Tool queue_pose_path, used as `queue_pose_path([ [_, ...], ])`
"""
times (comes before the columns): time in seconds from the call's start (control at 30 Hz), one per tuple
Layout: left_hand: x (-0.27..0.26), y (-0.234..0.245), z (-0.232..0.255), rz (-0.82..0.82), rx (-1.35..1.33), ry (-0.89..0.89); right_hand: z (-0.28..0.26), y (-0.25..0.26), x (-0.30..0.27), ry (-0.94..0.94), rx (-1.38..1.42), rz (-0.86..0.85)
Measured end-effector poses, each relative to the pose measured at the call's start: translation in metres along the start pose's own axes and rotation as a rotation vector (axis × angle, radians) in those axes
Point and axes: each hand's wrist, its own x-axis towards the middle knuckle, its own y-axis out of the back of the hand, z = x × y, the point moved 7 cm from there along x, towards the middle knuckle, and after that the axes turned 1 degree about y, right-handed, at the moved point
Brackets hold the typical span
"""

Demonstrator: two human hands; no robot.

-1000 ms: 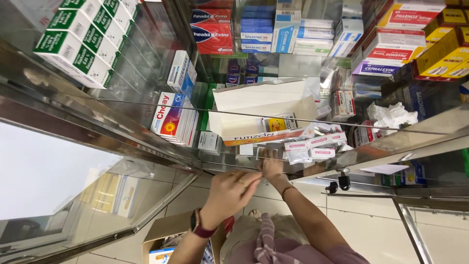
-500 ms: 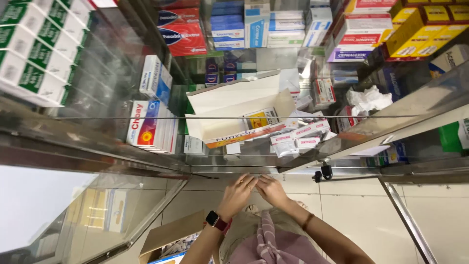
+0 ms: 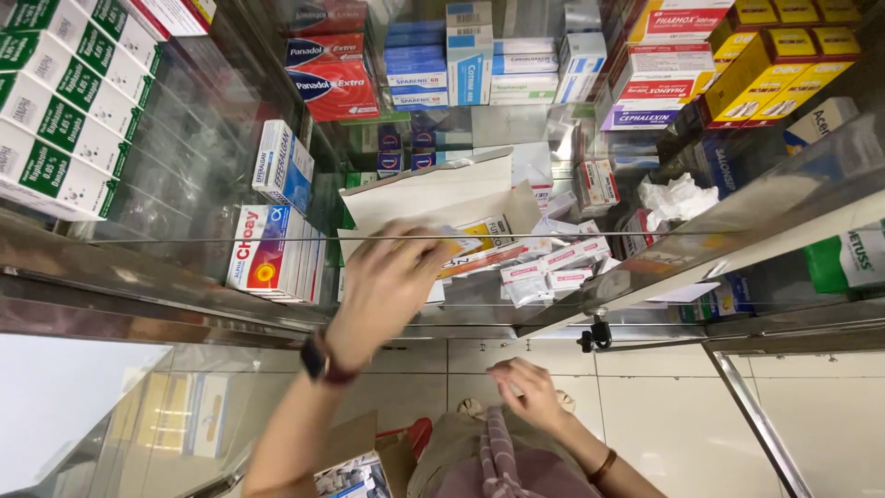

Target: Organizing and inspecting medicine boxes on storage shelves.

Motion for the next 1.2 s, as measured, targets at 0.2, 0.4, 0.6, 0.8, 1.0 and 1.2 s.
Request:
queue_pose_path([
  [0.2, 0.029, -0.099, -0.026, -0.437, -0.265, -0.020, -0.042, 0.021, 0.019, 0.088, -0.066, -0.042],
  [0.4, 0.008, -0.157, -0.034, -0.660, -0.208, -0.115, -0.008, 0.056, 0.011, -0.043, -0.112, -0.038],
  [0.6, 0.025, -0.120, -0.030, -0.691, -0.488, 0.014, 0.100, 0.081, -0.011, -0.483, -0.128, 0.247],
  [0.8, 0.025, -0.036, 0.003, -0.399, -0.356, 0.114, 0.282, 0.055, -0.045, -0.767, -0.372, 0.008],
  [1.0, -0.053, -0.025, 0.054, -0.367, -0.547, 0.034, 0.311, 0.047, -0.021, -0.380, -0.628, -0.064],
  [1.2, -0.112, -0.056, 0.073, -0.478, -0.659, 0.229, 0.280, 0.083, 0.080, -0.522, -0.642, 0.103],
])
